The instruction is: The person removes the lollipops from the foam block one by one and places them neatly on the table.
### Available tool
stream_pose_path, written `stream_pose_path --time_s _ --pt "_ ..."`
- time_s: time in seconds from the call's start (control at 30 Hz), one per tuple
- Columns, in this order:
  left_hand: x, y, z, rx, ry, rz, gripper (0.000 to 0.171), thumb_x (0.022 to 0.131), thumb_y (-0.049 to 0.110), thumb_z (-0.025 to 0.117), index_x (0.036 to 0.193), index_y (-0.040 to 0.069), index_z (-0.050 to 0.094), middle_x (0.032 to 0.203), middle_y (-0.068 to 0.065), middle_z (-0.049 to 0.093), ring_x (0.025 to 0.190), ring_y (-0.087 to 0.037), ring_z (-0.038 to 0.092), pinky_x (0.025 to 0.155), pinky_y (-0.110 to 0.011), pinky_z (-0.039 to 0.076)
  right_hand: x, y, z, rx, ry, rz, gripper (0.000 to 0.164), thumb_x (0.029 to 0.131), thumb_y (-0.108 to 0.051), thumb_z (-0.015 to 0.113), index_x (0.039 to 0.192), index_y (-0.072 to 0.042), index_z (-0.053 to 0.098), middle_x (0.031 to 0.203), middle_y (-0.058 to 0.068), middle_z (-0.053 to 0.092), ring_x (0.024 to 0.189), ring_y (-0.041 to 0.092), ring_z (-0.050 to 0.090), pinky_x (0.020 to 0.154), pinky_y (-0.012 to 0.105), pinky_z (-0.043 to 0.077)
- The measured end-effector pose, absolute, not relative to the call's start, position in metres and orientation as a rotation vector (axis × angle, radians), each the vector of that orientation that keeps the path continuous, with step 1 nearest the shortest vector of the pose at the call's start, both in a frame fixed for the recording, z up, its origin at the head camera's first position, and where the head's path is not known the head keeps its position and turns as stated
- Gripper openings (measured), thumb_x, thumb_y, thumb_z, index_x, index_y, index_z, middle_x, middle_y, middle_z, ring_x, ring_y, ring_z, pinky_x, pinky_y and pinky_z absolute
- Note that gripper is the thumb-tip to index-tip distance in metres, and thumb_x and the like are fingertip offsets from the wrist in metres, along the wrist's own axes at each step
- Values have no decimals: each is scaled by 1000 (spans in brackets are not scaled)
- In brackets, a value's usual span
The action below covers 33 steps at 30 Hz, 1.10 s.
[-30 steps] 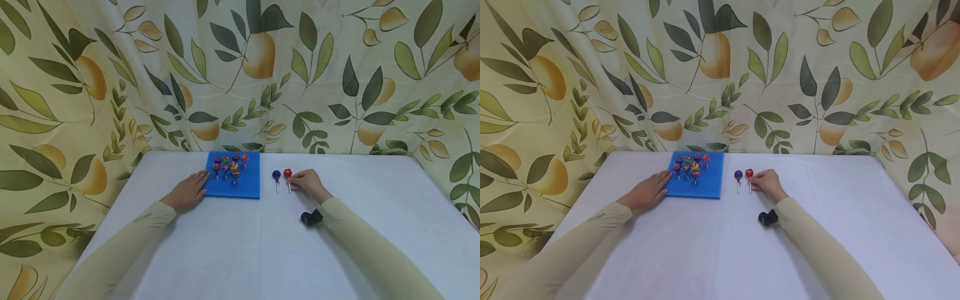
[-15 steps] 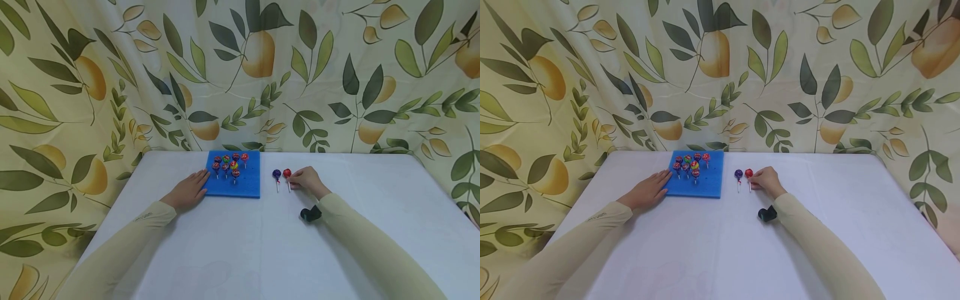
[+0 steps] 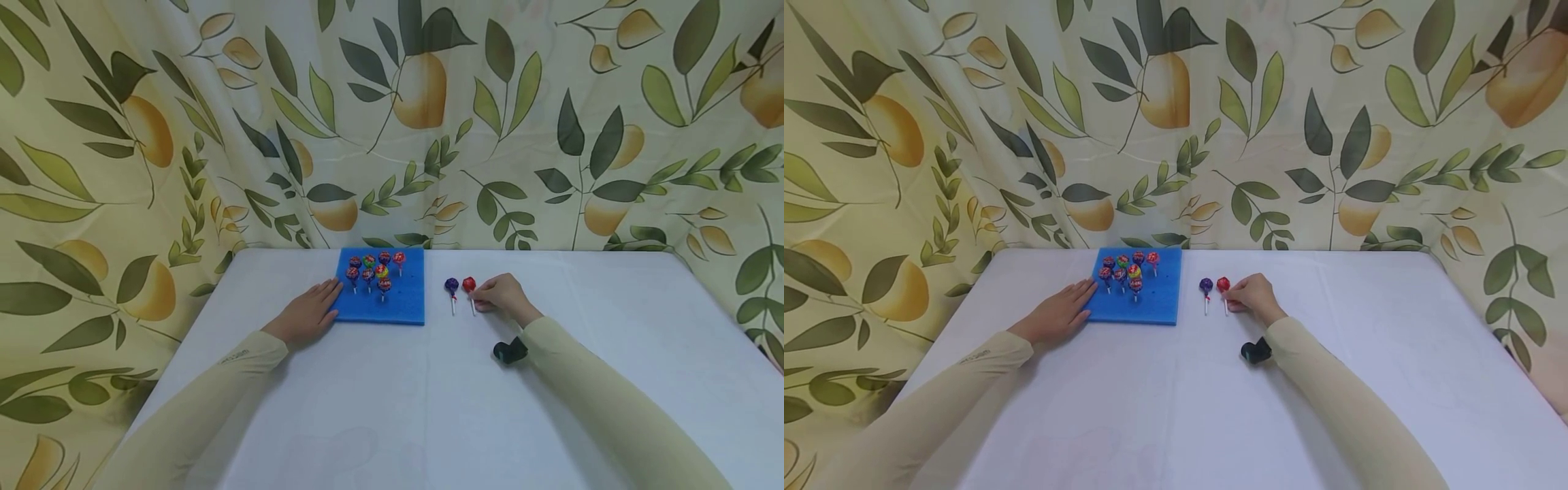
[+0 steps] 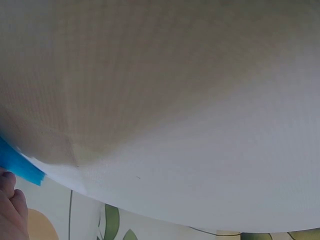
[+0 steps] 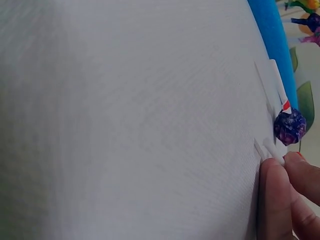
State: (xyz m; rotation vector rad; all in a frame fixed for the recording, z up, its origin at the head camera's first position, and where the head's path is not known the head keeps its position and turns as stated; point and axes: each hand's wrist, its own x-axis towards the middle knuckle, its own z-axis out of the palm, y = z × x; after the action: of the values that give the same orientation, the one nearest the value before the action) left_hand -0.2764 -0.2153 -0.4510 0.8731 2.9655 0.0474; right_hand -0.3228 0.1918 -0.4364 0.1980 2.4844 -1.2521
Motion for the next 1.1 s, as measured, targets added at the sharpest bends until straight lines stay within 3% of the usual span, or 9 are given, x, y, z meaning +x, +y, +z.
stream_pose_path --time_s 0.77,1.1 --pt "-275 -214 -449 858 2955 51 61 100 35 35 149 1 20 156 -16 20 145 -31 19 118 -45 20 -323 193 -434 227 2286 -1319 36 89 -11 64 118 9 59 64 -4 65 56 4 63 60 17 54" --pt "-275 -214 -450 857 2958 39 60 101 35 34 149 1 21 156 -16 20 145 -31 19 119 -45 20 -323 193 -433 277 2327 -1325 33 88 -11 64 115 8 61 65 -3 63 54 4 62 57 16 53"
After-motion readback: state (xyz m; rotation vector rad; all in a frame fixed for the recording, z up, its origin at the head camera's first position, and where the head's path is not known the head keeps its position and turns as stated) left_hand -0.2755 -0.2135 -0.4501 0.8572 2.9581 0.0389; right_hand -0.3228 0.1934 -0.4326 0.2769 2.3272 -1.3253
